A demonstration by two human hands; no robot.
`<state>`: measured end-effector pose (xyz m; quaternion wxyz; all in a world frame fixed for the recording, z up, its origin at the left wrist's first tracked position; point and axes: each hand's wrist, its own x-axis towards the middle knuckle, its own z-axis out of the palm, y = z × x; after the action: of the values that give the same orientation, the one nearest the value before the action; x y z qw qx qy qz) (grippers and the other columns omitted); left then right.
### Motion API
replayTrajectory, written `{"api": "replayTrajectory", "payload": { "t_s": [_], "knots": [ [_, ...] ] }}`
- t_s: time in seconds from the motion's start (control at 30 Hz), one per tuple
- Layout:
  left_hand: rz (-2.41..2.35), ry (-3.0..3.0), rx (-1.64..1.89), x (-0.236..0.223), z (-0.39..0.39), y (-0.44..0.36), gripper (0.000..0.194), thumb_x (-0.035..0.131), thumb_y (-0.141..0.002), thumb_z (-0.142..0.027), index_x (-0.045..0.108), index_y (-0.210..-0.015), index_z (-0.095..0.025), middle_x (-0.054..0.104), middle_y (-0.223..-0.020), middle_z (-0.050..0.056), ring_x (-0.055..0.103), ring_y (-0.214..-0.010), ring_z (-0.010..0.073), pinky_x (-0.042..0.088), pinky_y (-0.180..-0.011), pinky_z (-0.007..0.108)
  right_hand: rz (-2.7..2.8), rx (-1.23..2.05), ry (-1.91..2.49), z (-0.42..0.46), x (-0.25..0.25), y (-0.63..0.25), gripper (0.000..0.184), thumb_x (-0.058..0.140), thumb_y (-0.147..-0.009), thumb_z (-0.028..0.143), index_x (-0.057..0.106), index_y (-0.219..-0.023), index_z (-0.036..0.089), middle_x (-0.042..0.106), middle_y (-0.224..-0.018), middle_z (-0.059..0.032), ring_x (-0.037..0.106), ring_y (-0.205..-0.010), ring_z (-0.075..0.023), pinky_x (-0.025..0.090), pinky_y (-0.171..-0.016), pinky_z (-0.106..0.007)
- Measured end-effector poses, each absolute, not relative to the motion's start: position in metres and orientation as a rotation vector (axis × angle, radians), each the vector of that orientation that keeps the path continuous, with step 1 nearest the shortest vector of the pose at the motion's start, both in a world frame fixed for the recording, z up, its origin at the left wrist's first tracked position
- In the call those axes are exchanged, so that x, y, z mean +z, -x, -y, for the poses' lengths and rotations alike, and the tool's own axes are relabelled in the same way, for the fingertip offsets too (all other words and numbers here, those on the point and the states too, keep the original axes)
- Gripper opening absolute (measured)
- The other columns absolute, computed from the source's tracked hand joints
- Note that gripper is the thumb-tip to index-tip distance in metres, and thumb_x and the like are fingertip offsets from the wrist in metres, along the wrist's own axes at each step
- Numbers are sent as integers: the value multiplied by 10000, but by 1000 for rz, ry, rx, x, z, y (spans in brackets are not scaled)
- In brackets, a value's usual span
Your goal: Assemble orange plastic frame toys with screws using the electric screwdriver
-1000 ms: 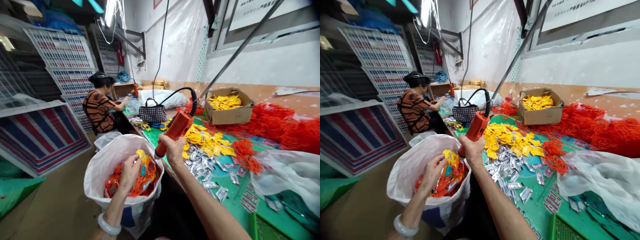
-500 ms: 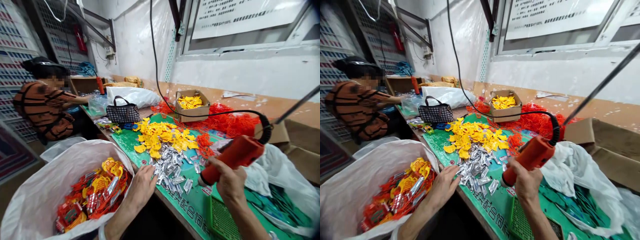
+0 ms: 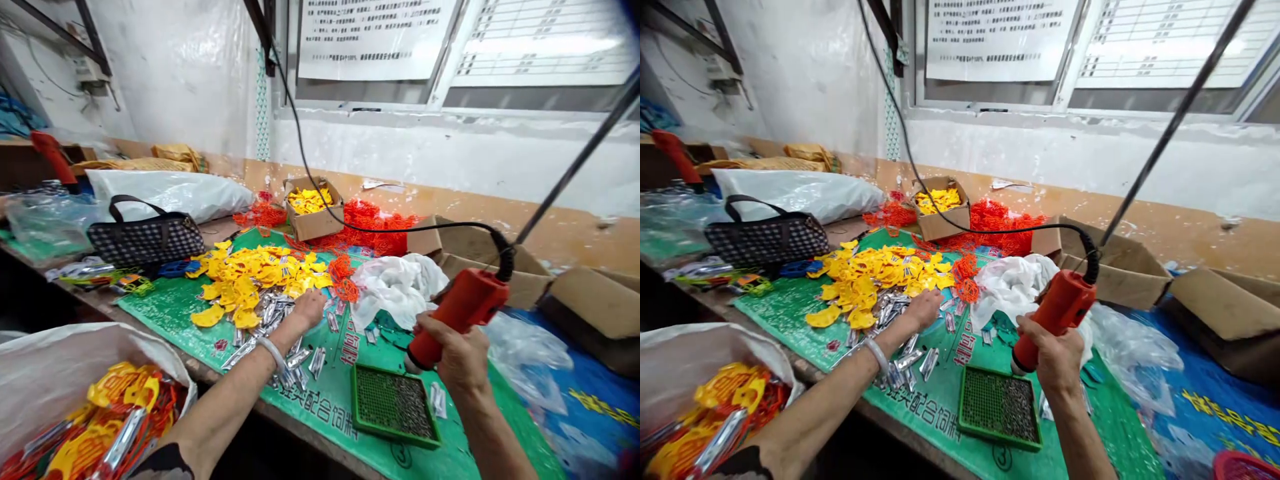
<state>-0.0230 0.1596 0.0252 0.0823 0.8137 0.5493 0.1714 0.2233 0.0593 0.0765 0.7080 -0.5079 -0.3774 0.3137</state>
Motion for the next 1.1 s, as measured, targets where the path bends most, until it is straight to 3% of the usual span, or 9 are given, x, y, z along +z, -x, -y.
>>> {"api": "replayTrajectory", "payload": {
  "t_s": [0.33,0.6,0.7,0.8,0.87,0.93,1.03,1.1],
  "knots": [
    [-1437,-2672,380,24,-202,-23,363,599,-918,-340,568,-1240,-175,587,-1270,103,610,-1074,253,528,-891,473,912,656,1255,-56,70,-234,361,832,-516,369,655,-711,123,628,-562,-16,555,-491,-158,455,-467,-284],
    [-1598,-2619,186,4,-181,-12,330,588,-925,-348,587,-1204,-173,613,-1221,97,627,-1026,234,540,-864,449,931,459,1400,-62,88,-247,365,775,-542,384,623,-766,139,608,-618,-8,540,-534,-168,469,-528,-319],
    [-1694,-2612,233,6,-174,-13,324,586,-925,-355,593,-1194,-174,621,-1205,93,632,-1011,229,542,-859,443,912,209,1479,-62,84,-248,521,764,-595,395,597,-1020,144,633,-864,-62,584,-754,-235,497,-702,-406],
    [-1757,-2644,355,15,-180,-17,329,573,-933,-348,586,-1206,-166,610,-1226,102,609,-1075,254,512,-913,487,1101,-415,1426,-53,68,-242,697,746,-687,390,457,-1274,151,507,-1225,-176,486,-1144,-340,425,-928,-520],
    [-1686,-2719,417,20,-192,-20,346,560,-941,-322,560,-1250,-169,579,-1279,115,576,-1141,276,482,-954,521,1405,-698,1462,-49,54,-235,575,677,-792,350,452,-1283,153,463,-1276,-194,411,-1244,-347,364,-1005,-540],
    [-1516,-2815,414,22,-208,-23,373,575,-933,-313,541,-1284,-192,548,-1332,111,571,-1148,274,493,-948,509,1787,-637,1645,-53,42,-228,346,564,-884,267,530,-1215,175,536,-1212,-159,459,-1211,-299,368,-1018,-482],
    [-1292,-2895,330,16,-227,-27,348,594,-923,-322,569,-1243,-187,582,-1281,102,611,-1071,247,534,-887,462,2122,-401,1862,-75,25,-223,220,518,-883,159,649,-1056,195,653,-1048,-104,588,-1027,-236,457,-879,-342],
    [-1236,-2909,296,10,-232,-27,340,595,-923,-325,574,-1229,-178,602,-1240,98,626,-1033,236,546,-860,446,2195,-317,1971,-92,16,-223,180,537,-850,130,686,-942,172,683,-968,-115,623,-940,-242,475,-771,-313]
  ]
}}
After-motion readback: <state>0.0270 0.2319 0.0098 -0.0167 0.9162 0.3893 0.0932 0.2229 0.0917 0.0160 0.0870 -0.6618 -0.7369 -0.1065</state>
